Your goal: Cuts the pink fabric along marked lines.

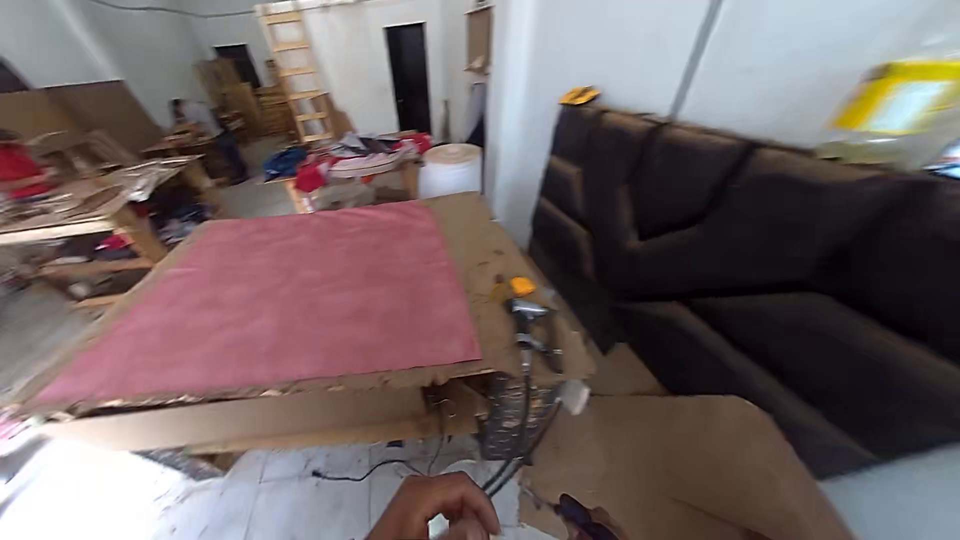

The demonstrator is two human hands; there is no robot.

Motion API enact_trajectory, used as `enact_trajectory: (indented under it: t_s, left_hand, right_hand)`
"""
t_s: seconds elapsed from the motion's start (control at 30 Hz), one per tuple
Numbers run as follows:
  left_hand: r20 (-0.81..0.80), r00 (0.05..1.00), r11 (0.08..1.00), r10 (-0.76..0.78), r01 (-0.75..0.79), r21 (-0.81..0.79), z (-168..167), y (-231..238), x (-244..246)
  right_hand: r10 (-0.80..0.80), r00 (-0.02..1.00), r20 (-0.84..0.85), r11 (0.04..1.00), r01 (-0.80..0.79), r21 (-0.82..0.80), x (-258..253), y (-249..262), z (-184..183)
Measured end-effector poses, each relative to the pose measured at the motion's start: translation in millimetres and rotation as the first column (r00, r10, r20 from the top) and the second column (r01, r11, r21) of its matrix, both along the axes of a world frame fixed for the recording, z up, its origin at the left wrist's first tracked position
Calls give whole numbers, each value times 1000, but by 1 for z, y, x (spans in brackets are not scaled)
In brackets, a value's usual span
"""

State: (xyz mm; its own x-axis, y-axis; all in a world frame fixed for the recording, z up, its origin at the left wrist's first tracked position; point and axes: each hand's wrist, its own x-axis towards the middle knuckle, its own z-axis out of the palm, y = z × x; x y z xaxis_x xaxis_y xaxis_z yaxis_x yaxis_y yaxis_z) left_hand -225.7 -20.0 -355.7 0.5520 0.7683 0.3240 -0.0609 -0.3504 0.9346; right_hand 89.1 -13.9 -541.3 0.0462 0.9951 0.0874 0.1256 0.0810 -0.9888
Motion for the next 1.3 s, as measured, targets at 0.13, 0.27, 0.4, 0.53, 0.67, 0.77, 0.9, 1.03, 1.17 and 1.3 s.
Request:
enact_trajectory:
  t_s: [0.13,0.27,0.4,0.53,0.67,0.77,0.9,1.03,1.17,1.3]
  left_hand:
    - [-25,977,712,211,-171,-680,-154,-51,-69]
    - [229,767,573,600,-212,-792,-171,-75,-99]
    - [307,553,551,775,-352,-756,-179,-71,-129]
    - [322,527,563,787,-397,-725,-193,-61,-127]
    - [327,530,594,782,-477,-648,-189,-30,-124]
    - [242,560,583,793,-581,-568,-185,4,-123]
    - [91,696,660,712,-619,-427,-196,56,-109]
    - [-177,827,698,533,-548,-461,-208,119,-101]
    - [-256,887,617,383,-452,-643,-246,161,-100]
    - [-233,844,427,483,-459,-779,-272,182,-111]
  right_hand:
    - [252,968,18,916,-244,318,-119,2,-30]
    - [531,843,88,792,-530,304,-241,-37,-9]
    - [758,627,180,608,-779,153,-268,-31,7]
    - [832,551,72,554,-831,-45,-263,-26,19]
    - [654,743,143,757,-643,-119,-270,-10,13]
    - [587,770,249,809,-566,-159,-281,16,0]
    - [507,845,173,857,-473,-202,-283,62,-18]
    - [462,882,87,834,-399,-381,-259,113,-40]
    - [353,924,-150,677,-362,-640,-233,140,-67]
    - [254,929,-270,549,-369,-750,-221,158,-100]
